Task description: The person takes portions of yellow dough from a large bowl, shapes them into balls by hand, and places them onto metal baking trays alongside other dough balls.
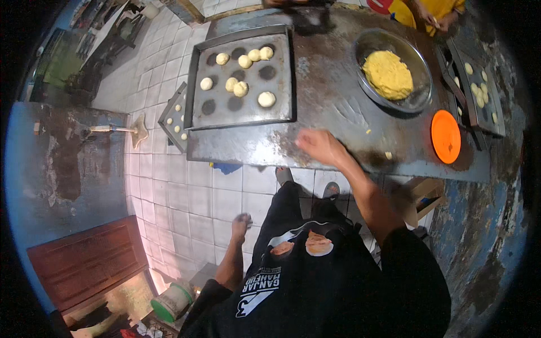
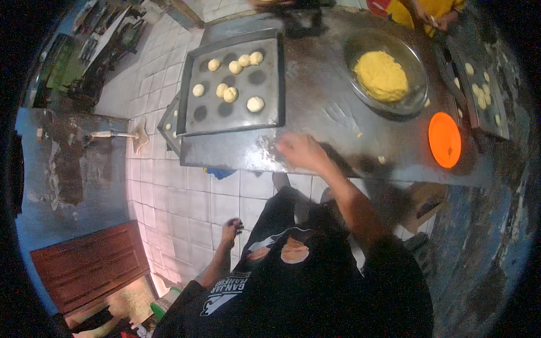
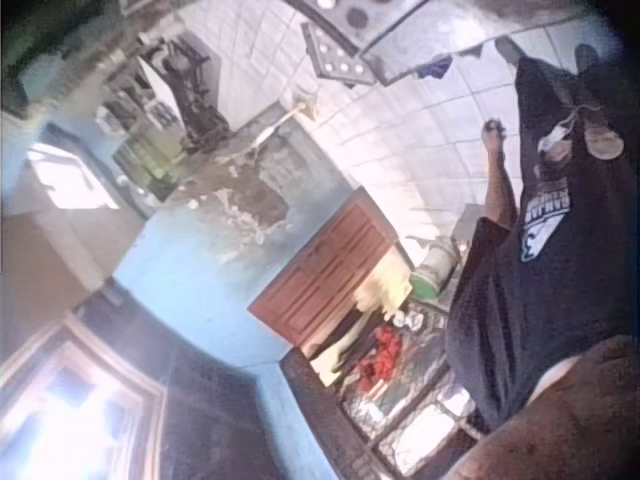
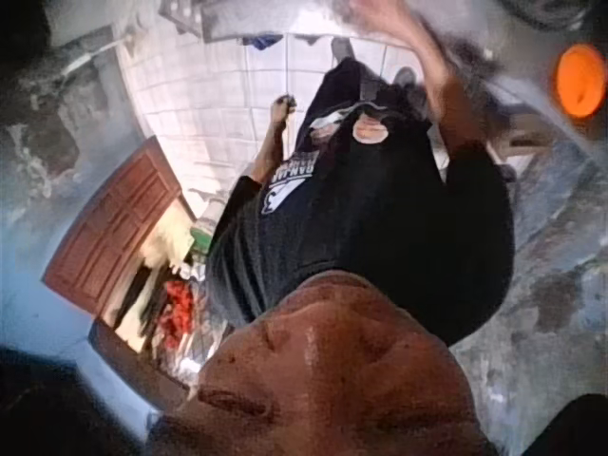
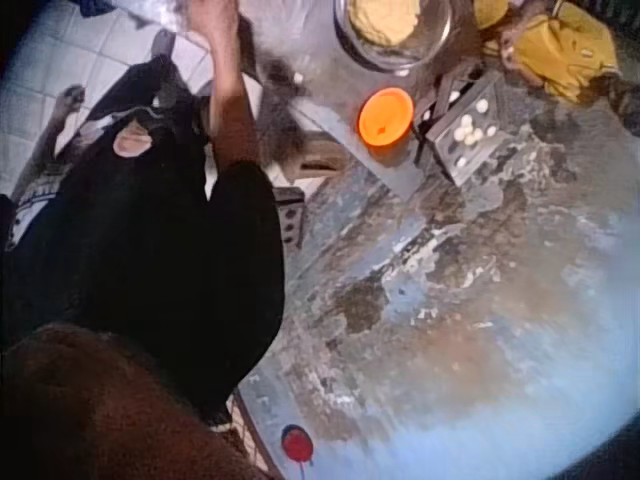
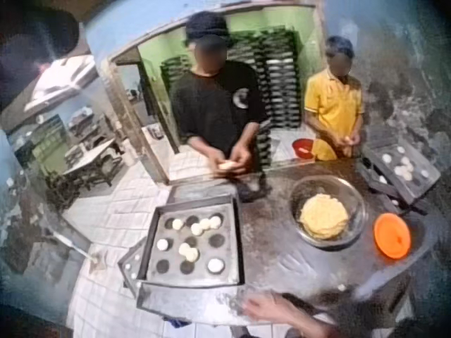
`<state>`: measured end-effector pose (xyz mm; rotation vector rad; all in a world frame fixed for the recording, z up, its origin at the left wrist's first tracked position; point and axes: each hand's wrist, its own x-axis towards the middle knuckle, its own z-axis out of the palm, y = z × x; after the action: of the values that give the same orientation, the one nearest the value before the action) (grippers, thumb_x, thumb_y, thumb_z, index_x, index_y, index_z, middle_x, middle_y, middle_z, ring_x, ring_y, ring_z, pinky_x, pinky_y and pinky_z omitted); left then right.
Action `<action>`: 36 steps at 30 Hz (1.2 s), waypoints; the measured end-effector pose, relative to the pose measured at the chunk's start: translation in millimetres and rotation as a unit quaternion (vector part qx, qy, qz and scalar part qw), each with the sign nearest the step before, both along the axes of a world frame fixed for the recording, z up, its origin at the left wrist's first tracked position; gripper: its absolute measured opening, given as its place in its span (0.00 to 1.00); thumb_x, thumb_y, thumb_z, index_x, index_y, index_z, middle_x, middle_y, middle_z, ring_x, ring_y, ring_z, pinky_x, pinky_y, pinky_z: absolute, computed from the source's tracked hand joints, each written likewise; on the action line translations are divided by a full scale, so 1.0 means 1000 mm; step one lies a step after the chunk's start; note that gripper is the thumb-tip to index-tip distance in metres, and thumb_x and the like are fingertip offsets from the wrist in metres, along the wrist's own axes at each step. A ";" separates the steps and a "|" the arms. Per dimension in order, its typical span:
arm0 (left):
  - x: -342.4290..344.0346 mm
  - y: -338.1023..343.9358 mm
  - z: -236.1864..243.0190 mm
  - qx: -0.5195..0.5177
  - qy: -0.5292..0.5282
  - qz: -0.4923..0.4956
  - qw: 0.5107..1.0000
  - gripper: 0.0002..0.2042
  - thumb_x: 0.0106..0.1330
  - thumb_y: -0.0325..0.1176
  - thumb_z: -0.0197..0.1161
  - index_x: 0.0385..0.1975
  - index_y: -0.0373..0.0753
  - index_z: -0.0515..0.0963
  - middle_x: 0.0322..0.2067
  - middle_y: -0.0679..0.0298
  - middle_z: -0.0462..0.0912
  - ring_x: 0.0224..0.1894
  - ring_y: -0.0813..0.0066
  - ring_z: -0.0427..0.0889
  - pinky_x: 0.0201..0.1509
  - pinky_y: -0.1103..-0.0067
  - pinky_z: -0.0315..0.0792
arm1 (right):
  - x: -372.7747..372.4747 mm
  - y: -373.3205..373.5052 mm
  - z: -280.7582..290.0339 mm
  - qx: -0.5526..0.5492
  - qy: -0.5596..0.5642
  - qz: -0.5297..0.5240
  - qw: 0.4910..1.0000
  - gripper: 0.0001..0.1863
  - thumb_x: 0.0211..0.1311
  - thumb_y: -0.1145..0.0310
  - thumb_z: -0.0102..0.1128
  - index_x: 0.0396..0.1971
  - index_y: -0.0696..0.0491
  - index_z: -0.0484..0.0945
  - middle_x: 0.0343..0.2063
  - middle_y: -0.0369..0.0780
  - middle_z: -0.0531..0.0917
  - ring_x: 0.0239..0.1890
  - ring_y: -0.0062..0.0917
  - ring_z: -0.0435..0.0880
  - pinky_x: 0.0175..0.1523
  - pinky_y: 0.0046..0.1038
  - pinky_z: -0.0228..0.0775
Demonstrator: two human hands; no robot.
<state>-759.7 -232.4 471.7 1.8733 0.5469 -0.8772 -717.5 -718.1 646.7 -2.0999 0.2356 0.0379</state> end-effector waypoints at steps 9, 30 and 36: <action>0.135 -0.102 0.137 -0.148 -0.247 0.024 0.957 0.17 0.73 0.31 0.60 0.58 0.32 0.76 0.46 0.56 0.85 0.45 0.72 0.84 0.50 0.76 0.78 | 0.305 0.015 -0.098 -0.181 -0.095 -0.159 0.966 0.22 0.61 0.54 0.66 0.45 0.58 0.82 0.37 0.52 0.86 0.42 0.45 0.86 0.51 0.40 0.76; 0.061 -0.391 0.217 -0.326 -0.165 -0.036 0.930 0.18 0.78 0.43 0.54 0.31 0.34 0.76 0.27 0.67 0.74 0.31 0.78 0.71 0.35 0.74 0.68 | -0.065 0.020 0.041 0.317 -0.088 -0.285 0.900 0.14 0.69 0.73 0.62 0.53 0.61 0.79 0.39 0.38 0.85 0.40 0.20 0.83 0.46 0.25 0.76; -0.033 -0.438 0.245 -0.353 -0.151 -0.088 0.919 0.17 0.75 0.45 0.59 0.40 0.33 0.80 0.33 0.65 0.82 0.36 0.76 0.77 0.39 0.75 0.72 | -0.174 -0.038 0.051 0.313 -0.171 -0.279 0.892 0.17 0.67 0.73 0.63 0.54 0.60 0.76 0.41 0.39 0.86 0.41 0.19 0.84 0.46 0.24 0.77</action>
<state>-792.6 -670.2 716.5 1.3517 -0.1365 -0.7443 -891.2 -756.6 697.9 -1.3060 0.5264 -0.5299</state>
